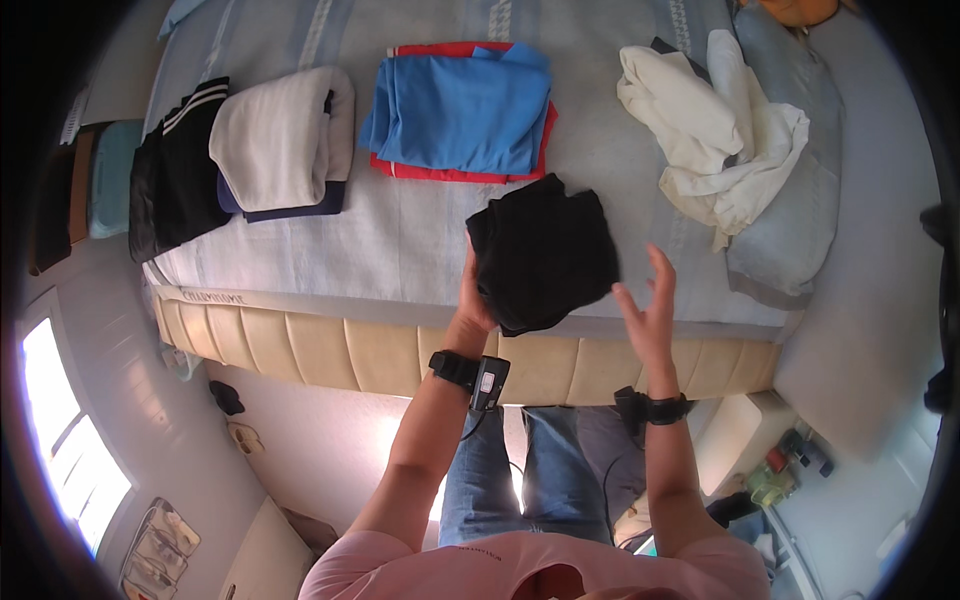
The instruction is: The person folds a navy and white jacket, red shorts, and a blue polo shirt on a bed. Each item is smoothed, folded into a compact rectangle, and placed in a neat stack.
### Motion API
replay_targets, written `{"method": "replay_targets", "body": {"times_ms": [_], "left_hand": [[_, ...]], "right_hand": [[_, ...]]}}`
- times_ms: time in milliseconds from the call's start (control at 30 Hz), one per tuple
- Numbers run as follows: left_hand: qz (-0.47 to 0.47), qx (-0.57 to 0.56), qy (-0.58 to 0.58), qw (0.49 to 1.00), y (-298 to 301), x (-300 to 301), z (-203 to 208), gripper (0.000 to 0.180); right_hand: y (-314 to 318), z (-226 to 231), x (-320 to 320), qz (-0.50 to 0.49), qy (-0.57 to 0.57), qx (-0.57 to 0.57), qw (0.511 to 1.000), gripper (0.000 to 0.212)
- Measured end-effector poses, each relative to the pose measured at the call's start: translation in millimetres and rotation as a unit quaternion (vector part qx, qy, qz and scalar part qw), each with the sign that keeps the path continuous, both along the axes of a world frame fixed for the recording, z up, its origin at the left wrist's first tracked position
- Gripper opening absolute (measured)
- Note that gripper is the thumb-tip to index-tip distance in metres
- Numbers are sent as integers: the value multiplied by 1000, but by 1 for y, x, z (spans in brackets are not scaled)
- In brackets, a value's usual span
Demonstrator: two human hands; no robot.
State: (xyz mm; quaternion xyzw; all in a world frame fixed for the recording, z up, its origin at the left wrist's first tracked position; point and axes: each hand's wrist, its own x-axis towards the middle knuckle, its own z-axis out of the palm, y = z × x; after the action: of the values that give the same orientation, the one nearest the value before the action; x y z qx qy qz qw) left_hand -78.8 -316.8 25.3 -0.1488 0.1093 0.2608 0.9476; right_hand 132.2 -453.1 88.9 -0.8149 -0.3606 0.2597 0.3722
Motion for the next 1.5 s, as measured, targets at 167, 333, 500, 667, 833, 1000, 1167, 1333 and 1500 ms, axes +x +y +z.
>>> {"method": "replay_targets", "body": {"times_ms": [167, 333, 500, 667, 833, 1000, 1167, 1333, 1500], "left_hand": [[-20, 28, 130, 991, -19, 2, 4, 94], [-52, 148, 244, 957, -25, 11, 18, 80], [-32, 101, 303, 947, -14, 18, 30, 60], [25, 243, 600, 762, -4, 8, 32, 42], [74, 554, 645, 521, -17, 7, 62, 49], [23, 600, 463, 652, -28, 14, 154, 72], [-22, 664, 506, 550, -25, -6, 267, 95], [-43, 665, 531, 524, -30, -36, 347, 61], [-67, 624, 519, 580, -22, -81, 409, 36]], "right_hand": [[29, 17, -53, 202, -34, 55, 977, 76], [44, 27, -88, 202, -88, 75, 973, 66], [34, 37, -70, 79, 89, 59, 991, 24], [31, 49, -28, -69, 290, 113, 948, 20], [38, 59, -17, -128, 412, 186, 883, 21], [45, 101, -47, -67, 507, 202, 835, 26], [51, 185, -71, -22, 499, 220, 838, 19], [56, 262, -99, 63, 404, 218, 886, 13], [56, 337, -122, 117, 454, 225, 854, 16]]}}
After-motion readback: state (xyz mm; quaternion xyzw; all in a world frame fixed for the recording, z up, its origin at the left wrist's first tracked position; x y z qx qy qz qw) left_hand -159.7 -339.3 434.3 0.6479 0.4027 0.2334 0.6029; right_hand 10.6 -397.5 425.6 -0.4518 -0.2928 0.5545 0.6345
